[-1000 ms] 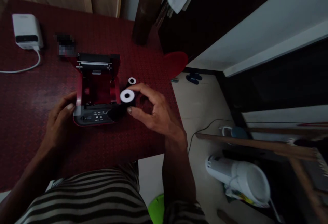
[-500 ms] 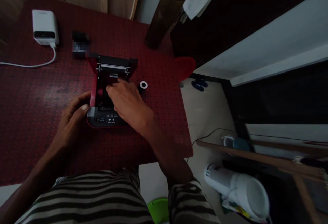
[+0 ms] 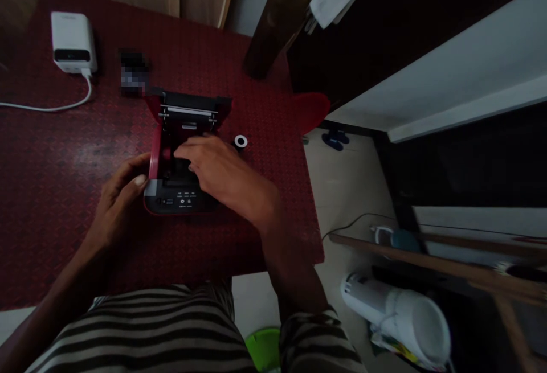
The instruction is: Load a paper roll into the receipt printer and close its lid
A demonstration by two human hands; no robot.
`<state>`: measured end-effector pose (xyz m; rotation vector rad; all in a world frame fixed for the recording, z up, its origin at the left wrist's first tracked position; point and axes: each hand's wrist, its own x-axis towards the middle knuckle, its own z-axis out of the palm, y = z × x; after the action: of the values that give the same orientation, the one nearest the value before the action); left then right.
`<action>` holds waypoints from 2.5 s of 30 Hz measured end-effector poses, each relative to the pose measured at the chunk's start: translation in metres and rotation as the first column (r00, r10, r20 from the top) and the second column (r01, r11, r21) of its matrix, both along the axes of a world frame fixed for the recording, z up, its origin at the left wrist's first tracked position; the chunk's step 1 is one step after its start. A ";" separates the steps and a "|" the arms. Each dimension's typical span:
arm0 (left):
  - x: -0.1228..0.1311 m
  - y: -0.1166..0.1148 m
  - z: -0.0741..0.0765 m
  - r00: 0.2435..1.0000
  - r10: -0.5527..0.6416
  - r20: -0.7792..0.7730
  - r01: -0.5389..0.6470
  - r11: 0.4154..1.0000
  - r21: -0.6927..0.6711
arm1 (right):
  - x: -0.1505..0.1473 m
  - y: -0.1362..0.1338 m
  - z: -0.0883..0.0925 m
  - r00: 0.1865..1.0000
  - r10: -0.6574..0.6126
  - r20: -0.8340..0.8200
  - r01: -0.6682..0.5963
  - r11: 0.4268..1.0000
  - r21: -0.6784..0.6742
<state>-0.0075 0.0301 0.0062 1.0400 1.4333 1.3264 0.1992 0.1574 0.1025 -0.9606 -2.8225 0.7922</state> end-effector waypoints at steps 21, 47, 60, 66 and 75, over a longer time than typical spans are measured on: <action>0.006 0.023 0.008 0.988 0.157 0.001 -0.156 0.983 0.099 | 0.017 -0.039 -0.016 0.945 -0.129 -0.301 0.222 0.929 0.297; 0.006 0.028 0.009 0.988 0.073 0.134 -0.070 0.997 -0.027 | 0.017 -0.087 -0.047 0.904 -0.207 -0.375 0.386 0.774 0.502; 0.005 0.026 0.010 0.991 0.022 0.133 -0.018 0.999 -0.033 | 0.016 -0.089 -0.039 0.902 -0.236 -0.362 0.371 0.852 0.368; 0.002 0.027 0.009 0.995 0.005 0.097 -0.005 1.000 -0.005 | 0.015 -0.090 -0.043 0.900 -0.240 -0.365 0.371 0.859 0.351; 0.005 0.030 0.001 0.994 0.026 0.108 -0.031 0.999 0.042 | 0.013 -0.091 -0.046 0.910 -0.207 -0.358 0.347 0.854 0.388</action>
<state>-0.0028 0.0605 0.0072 0.9641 1.3487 1.4187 0.2125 0.0659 0.0567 -1.0295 -2.3596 0.2144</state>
